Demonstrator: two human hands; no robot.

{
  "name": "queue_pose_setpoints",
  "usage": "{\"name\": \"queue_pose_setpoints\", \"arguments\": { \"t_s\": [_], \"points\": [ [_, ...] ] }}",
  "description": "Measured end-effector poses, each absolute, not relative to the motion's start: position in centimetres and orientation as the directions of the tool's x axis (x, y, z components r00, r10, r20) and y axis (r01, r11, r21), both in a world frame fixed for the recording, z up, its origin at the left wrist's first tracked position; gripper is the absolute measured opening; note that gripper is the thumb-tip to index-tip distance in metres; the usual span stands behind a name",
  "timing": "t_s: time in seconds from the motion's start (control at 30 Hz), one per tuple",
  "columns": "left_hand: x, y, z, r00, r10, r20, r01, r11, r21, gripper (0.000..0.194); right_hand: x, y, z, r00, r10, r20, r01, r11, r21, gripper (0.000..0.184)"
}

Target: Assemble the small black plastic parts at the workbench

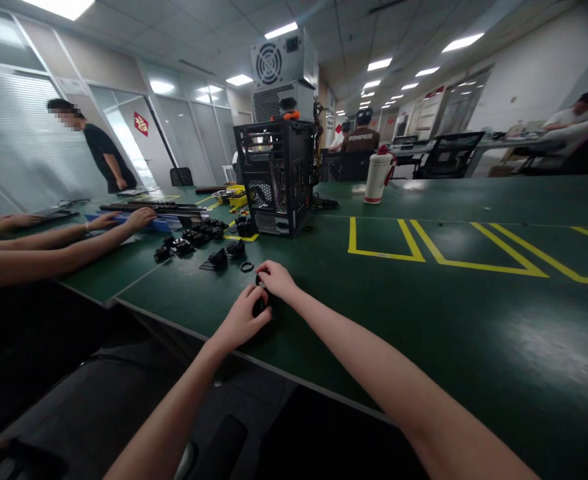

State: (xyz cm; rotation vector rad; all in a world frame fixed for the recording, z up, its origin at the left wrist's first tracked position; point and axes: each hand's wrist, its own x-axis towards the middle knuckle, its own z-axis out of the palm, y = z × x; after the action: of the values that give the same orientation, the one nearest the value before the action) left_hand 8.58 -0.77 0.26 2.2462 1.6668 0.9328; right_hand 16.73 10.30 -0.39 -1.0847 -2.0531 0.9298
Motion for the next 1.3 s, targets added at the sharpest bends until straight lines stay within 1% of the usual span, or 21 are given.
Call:
{"name": "queue_pose_setpoints", "arguments": {
  "t_s": [0.17,0.23,0.33,0.37,0.43,0.5,0.57,0.6,0.67,0.73,0.83,0.9,1.0,1.1,1.3],
  "points": [
    [8.5,-1.2,0.4,0.216,0.908,0.358,0.748,-0.39,0.537,0.005,11.7,11.1,0.6,-0.54,0.818,0.199,0.382,0.448,-0.808,0.024],
    [8.4,-1.3,0.4,0.224,0.907,0.356,0.74,-0.396,0.544,0.01,11.7,11.2,0.7,-0.56,0.801,0.212,0.392,0.481,-0.785,0.025],
    [8.3,-1.3,0.4,0.232,0.908,0.348,0.739,-0.397,0.545,0.017,14.0,11.2,0.4,-0.578,0.781,0.238,0.413,0.531,-0.74,0.029],
    [8.3,-1.3,0.4,0.236,0.909,0.344,0.739,-0.398,0.544,0.018,15.2,11.1,0.2,-0.593,0.766,0.248,0.42,0.557,-0.716,0.031],
    [8.3,-1.4,0.4,0.246,0.907,0.342,0.735,-0.404,0.545,0.022,17.7,10.9,-0.3,-0.671,0.687,0.278,0.432,0.667,-0.606,0.038],
    [8.3,-1.3,0.3,0.252,0.905,0.343,0.723,-0.412,0.554,0.029,20.1,10.4,-0.7,-0.739,0.602,0.302,0.423,0.763,-0.489,0.039],
    [8.4,-1.2,0.1,0.244,0.908,0.341,0.715,-0.405,0.569,0.039,22.0,9.8,-0.9,-0.759,0.562,0.328,0.418,0.807,-0.417,0.037],
    [8.4,-1.1,-0.1,0.234,0.911,0.338,0.714,-0.397,0.576,0.043,22.6,9.5,-0.9,-0.755,0.561,0.339,0.423,0.812,-0.402,0.037],
    [8.4,-0.9,-0.4,0.214,0.916,0.339,0.715,-0.383,0.585,0.051,23.6,9.0,-0.8,-0.726,0.595,0.344,0.451,0.79,-0.415,0.038],
    [8.5,-0.8,-0.6,0.196,0.914,0.356,0.716,-0.381,0.585,0.058,24.4,8.3,-0.5,-0.676,0.659,0.33,0.501,0.739,-0.451,0.038],
    [8.8,-0.8,-0.5,0.195,0.894,0.403,0.718,-0.41,0.562,0.063,25.9,6.8,0.1,-0.616,0.721,0.316,0.562,0.684,-0.465,0.037],
    [9.2,-0.9,-0.3,0.208,0.888,0.41,0.702,-0.428,0.569,0.064,27.2,5.4,0.4,-0.639,0.697,0.326,0.561,0.712,-0.422,0.036],
    [9.9,-0.8,-0.2,0.244,0.899,0.365,0.644,-0.431,0.632,0.062,29.0,3.6,0.6,-0.682,0.656,0.323,0.546,0.751,-0.372,0.04],
    [10.6,-0.4,-0.2,0.275,0.901,0.336,0.58,-0.434,0.689,0.061,29.5,3.2,0.5,-0.689,0.655,0.311,0.539,0.749,-0.386,0.046],
    [10.9,0.2,-0.4,0.324,0.888,0.327,0.467,-0.45,0.761,0.066,27.0,5.8,-0.5,-0.74,0.588,0.326,0.429,0.787,-0.443,0.05]
  ]
}}
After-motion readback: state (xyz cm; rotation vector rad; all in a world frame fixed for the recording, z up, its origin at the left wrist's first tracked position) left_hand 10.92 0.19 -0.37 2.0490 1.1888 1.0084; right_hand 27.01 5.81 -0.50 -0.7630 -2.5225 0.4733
